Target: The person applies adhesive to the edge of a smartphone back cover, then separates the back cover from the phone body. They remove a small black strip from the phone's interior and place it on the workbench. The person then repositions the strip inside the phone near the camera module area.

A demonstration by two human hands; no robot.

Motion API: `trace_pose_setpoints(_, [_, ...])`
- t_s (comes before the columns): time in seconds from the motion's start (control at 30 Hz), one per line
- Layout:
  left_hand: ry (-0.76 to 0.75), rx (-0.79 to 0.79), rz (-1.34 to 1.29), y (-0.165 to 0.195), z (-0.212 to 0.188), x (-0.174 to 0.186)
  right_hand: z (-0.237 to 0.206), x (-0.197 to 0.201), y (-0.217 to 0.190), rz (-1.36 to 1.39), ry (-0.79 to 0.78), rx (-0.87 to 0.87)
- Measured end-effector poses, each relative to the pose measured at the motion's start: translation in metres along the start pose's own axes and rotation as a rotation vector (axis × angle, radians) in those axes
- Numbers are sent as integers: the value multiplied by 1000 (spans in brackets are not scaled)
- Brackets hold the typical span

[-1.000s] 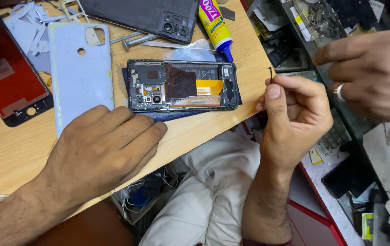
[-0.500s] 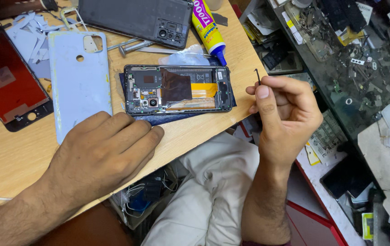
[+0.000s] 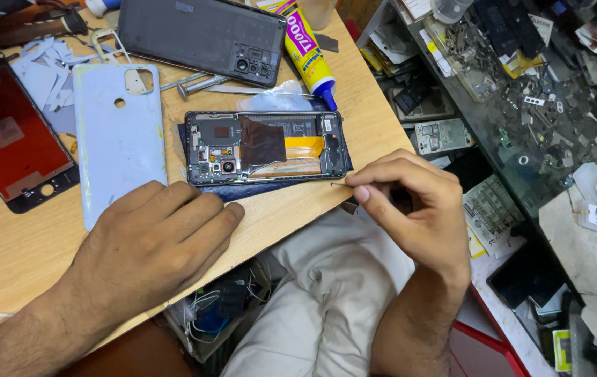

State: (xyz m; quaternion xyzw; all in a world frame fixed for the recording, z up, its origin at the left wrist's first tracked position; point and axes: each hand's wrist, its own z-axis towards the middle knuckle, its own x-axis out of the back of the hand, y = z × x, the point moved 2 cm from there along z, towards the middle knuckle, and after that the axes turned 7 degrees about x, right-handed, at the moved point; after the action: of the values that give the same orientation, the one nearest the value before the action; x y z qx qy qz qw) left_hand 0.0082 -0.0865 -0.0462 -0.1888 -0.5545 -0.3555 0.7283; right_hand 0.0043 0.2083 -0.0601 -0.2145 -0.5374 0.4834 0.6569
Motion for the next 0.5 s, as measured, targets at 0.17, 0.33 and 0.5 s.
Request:
trace_pose_setpoints(0.17, [10, -9, 37, 2, 3, 0, 2, -11, -14, 182, -112, 106])
trace_pose_setpoints(0.33, [198, 1, -9, 3, 3, 9, -6, -68, -35, 313, 19, 174])
trace_pose_setpoints(0.5, [280, 86, -157, 2, -2, 16, -15, -106, -43, 403, 219, 107])
